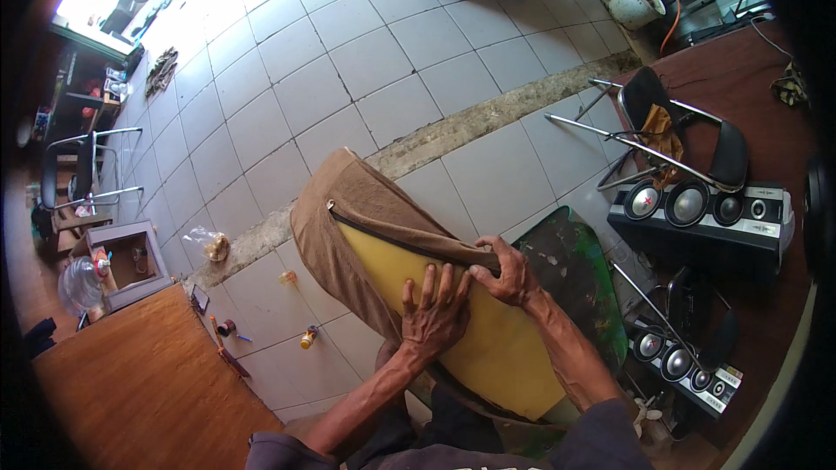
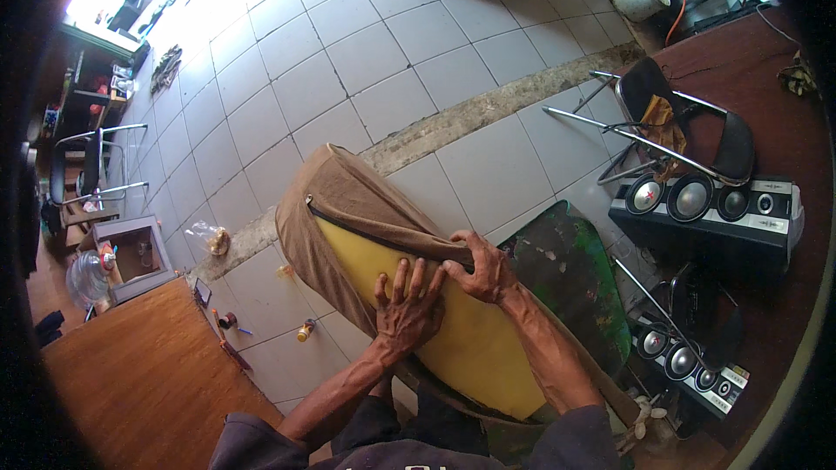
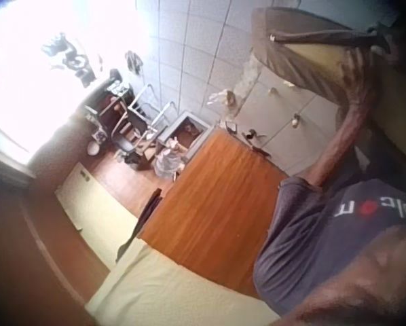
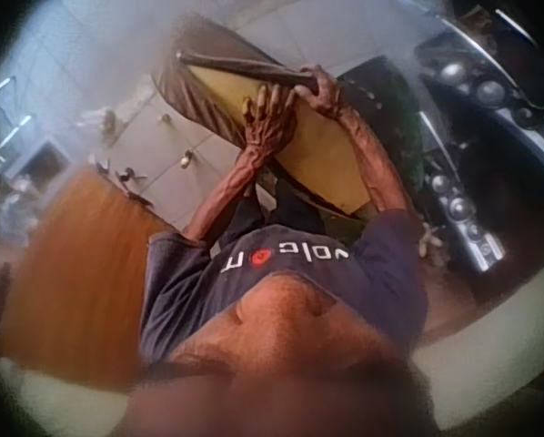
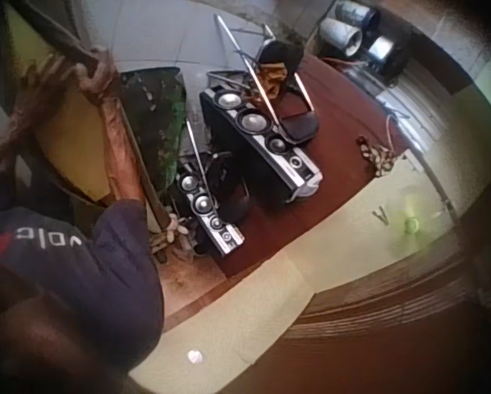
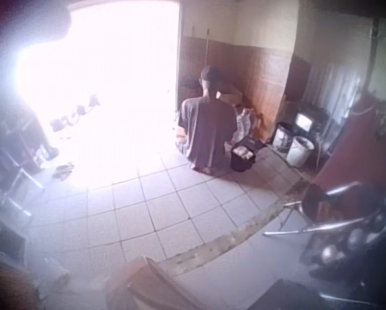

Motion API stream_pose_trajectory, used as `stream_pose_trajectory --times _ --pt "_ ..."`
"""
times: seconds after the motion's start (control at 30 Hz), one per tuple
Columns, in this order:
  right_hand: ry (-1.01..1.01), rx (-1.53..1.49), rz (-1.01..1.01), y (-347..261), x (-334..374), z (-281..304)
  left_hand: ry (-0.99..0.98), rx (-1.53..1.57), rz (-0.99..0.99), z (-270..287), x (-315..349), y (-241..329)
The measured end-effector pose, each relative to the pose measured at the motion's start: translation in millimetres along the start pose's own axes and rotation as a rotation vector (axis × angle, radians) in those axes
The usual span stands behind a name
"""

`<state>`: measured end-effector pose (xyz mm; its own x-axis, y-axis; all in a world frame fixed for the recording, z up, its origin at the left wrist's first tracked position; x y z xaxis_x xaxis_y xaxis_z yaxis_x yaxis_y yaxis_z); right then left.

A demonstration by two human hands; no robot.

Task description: The person inserts a yellow foam pad into a brown cushion cover and then zips it closed. The person repeatedly adjusts the foam and cover to ensure a snug fit before completing the zipper closure.

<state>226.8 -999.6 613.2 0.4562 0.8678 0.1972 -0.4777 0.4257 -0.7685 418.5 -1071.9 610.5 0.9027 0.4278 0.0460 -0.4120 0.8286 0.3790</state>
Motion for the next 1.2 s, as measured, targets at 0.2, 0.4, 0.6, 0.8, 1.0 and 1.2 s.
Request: stream_pose_trajectory --times 0.2,0.4,0.6,0.8,1.0,1.2 --pt "-0.148 0.317 0.081 15.2 -12.8 7.2 -0.062 0.009 -0.022 2.8 -6.1 -0.5" --pt "0.024 0.294 0.184 11.8 -13.1 19.0 -0.168 0.001 0.012 0.2 -12.9 1.5" --pt "-0.102 0.285 0.251 -18.8 14.7 4.5 -0.301 0.009 0.028 -9.9 -12.9 -1.2" --pt "0.078 0.458 0.162 -36.8 42.6 -28.3 -0.210 0.107 0.058 1.9 -8.4 -1.1" --pt "0.131 0.609 0.274 -36.1 62.5 -52.3 -0.094 0.682 0.093 61.7 -0.2 -56.3" --pt "-0.028 0.405 0.261 -53.7 47.2 -33.4 0.343 0.423 0.695 86.6 -49.9 -172.7"
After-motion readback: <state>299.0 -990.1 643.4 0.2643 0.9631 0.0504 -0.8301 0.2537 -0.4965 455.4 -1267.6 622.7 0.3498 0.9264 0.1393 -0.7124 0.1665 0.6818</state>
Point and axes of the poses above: each hand's wrist, its own x-axis away from the middle knuckle, its own z-axis out of the back of the hand, y = z × x, the point moved 2 cm from there along -x, towards the middle knuckle, and after that the axes turned 2 degrees about -y, right-handed, at the moved point
